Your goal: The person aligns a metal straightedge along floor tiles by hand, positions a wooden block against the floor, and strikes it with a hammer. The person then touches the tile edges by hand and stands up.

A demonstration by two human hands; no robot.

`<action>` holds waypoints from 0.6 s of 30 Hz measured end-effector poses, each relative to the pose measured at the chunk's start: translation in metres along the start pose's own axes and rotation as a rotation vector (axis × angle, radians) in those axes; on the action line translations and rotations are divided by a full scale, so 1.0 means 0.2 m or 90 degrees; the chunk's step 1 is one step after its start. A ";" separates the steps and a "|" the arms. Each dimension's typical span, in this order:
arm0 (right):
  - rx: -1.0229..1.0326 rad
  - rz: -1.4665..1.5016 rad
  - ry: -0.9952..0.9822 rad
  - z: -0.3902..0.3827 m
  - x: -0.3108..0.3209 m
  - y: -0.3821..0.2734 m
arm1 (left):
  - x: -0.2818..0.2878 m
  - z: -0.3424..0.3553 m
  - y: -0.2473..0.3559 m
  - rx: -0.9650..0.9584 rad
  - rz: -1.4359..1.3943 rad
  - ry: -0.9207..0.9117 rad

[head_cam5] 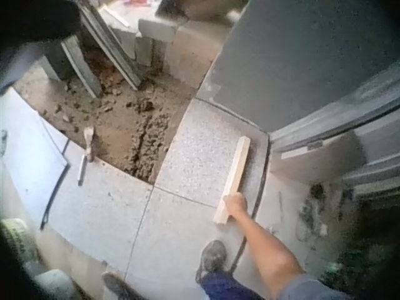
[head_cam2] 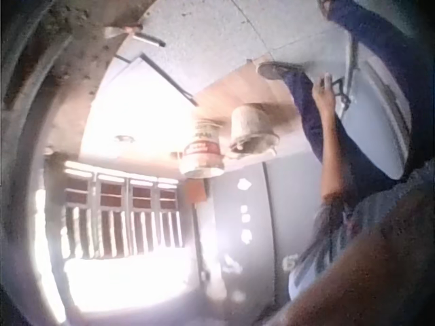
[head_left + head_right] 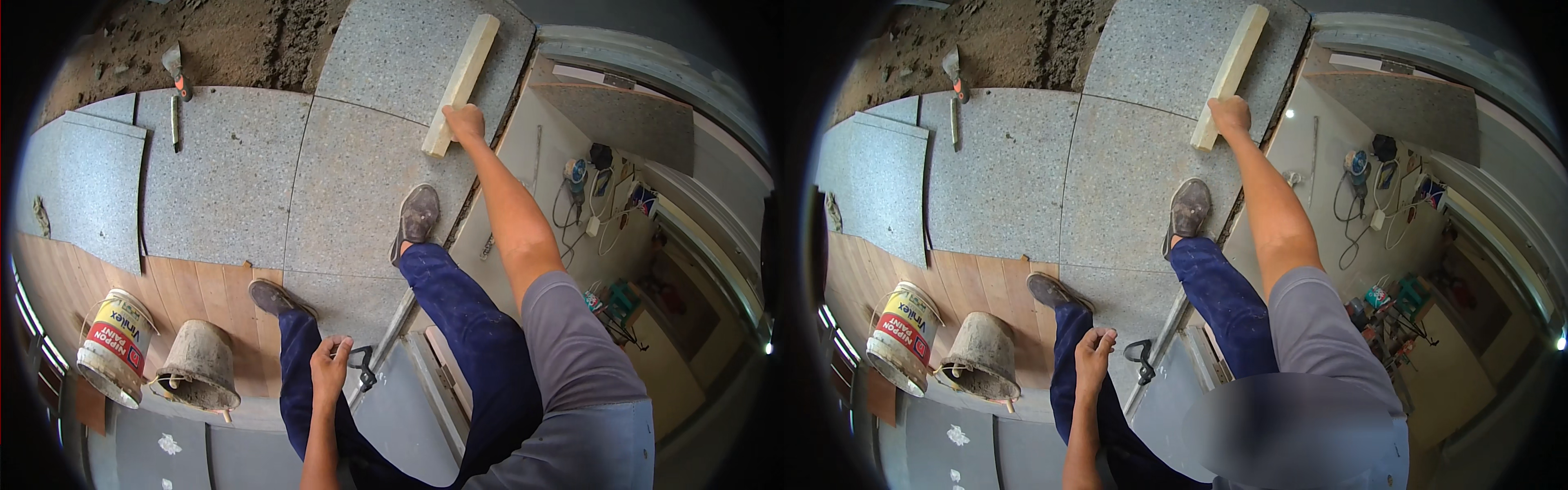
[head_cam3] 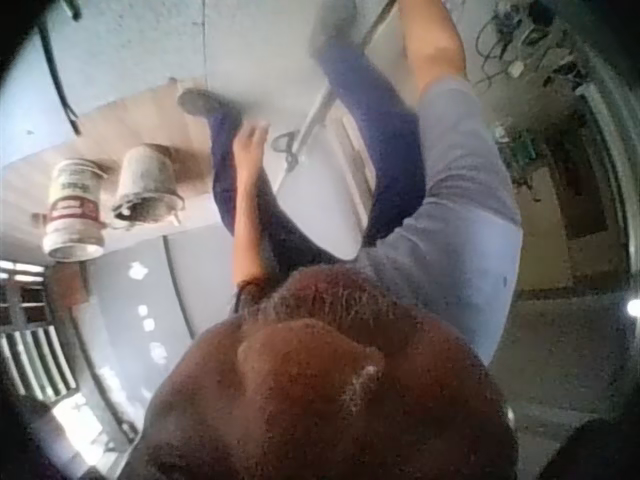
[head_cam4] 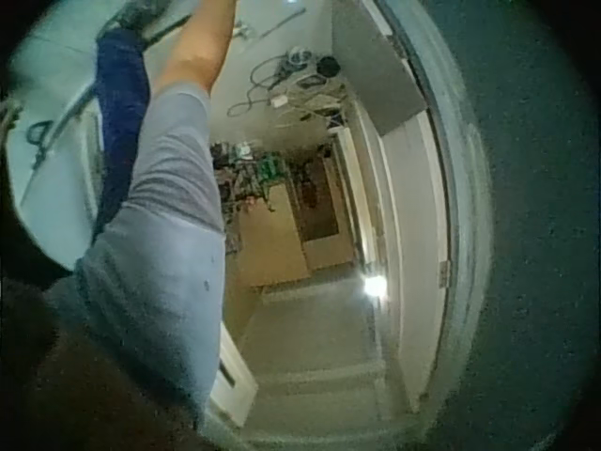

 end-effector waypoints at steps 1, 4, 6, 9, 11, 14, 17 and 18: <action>-0.002 0.000 -0.004 -0.01 -0.02 0.01 | 0.00 0.00 0.00 -0.008 0.004 0.008; -0.003 -0.049 -0.023 -0.03 -0.07 0.05 | 0.01 -0.02 0.00 0.004 0.008 0.009; 0.055 -0.079 0.017 -0.06 -0.07 0.05 | 0.01 -0.01 0.01 -0.001 0.003 0.008; 0.066 -0.064 0.046 -0.08 -0.09 0.06 | 0.02 -0.03 -0.01 -0.009 0.000 0.006; 0.068 -0.065 0.038 -0.09 -0.10 0.05 | 0.03 -0.04 -0.02 -0.013 -0.001 0.005; 0.041 -0.063 -0.008 -0.09 -0.12 0.07 | 0.04 -0.06 -0.02 -0.021 -0.020 0.008; 0.009 -0.041 -0.046 -0.11 -0.11 0.08 | 0.03 -0.06 -0.01 -0.034 -0.014 0.005; -0.001 -0.021 -0.056 -0.15 -0.13 0.07 | 0.05 -0.08 -0.01 -0.033 -0.015 0.010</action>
Point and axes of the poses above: each hand's wrist, its own z-axis towards the middle knuckle, its own x-axis out of the back of the hand, y = z × x, the point moved 6 cm from there along z, towards the middle knuckle, and after that the axes turned 13 degrees about -y, right-handed, at the moved point
